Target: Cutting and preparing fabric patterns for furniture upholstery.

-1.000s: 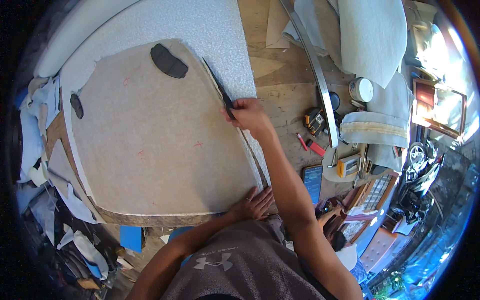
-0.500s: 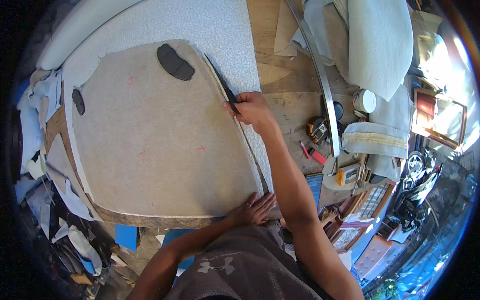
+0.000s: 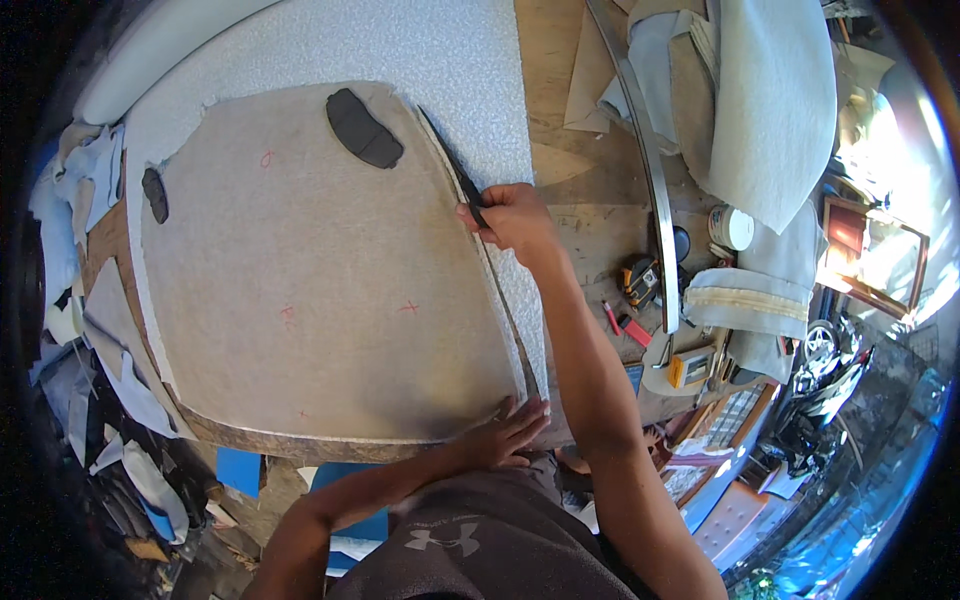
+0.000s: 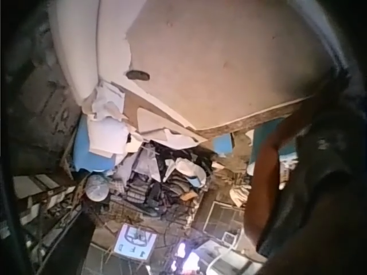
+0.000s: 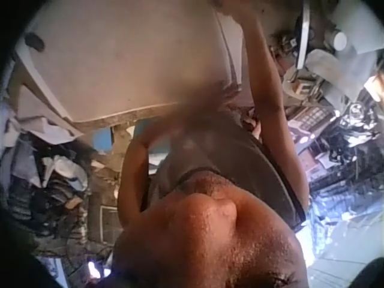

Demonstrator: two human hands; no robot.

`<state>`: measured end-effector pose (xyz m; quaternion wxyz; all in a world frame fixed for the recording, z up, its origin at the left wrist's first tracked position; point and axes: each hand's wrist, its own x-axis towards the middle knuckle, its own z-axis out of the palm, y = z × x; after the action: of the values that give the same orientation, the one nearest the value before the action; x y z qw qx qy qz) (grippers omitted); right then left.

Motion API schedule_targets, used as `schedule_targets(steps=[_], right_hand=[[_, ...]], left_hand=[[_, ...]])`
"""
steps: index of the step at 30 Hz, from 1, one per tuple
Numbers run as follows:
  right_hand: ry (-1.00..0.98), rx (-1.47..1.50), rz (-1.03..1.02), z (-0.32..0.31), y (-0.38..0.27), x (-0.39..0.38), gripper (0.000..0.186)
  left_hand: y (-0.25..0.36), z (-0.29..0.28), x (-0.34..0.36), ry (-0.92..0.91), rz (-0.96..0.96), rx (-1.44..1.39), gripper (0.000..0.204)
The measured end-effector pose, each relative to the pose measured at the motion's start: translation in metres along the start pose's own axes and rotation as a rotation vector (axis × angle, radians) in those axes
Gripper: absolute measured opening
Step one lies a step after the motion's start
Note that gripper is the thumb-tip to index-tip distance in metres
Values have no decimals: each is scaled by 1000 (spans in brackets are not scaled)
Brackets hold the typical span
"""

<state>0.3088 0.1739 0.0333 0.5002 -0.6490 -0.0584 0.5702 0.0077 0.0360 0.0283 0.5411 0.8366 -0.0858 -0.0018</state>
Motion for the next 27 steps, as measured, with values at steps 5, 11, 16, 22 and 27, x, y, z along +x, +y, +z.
schedule_targets(steps=[5, 11, 16, 22, 27], right_hand=[[-24, -35, 63, 3, -14, -4, 25], [-17, -35, 30, 8, -23, 11, 21], [-23, -59, -10, 7, -18, 15, 21], [-32, -92, -11, 10, -32, 26, 19], [-22, -123, -27, 15, -43, 34, 18]], left_hand=[[-29, -128, 26, 589, 45, 533, 35], [-134, -305, 100, 725, -356, 939, 36], [-171, -329, 118, 701, -411, 907, 41], [-191, -318, 111, 685, -438, 812, 49], [-192, -316, 112, 665, -449, 784, 55]])
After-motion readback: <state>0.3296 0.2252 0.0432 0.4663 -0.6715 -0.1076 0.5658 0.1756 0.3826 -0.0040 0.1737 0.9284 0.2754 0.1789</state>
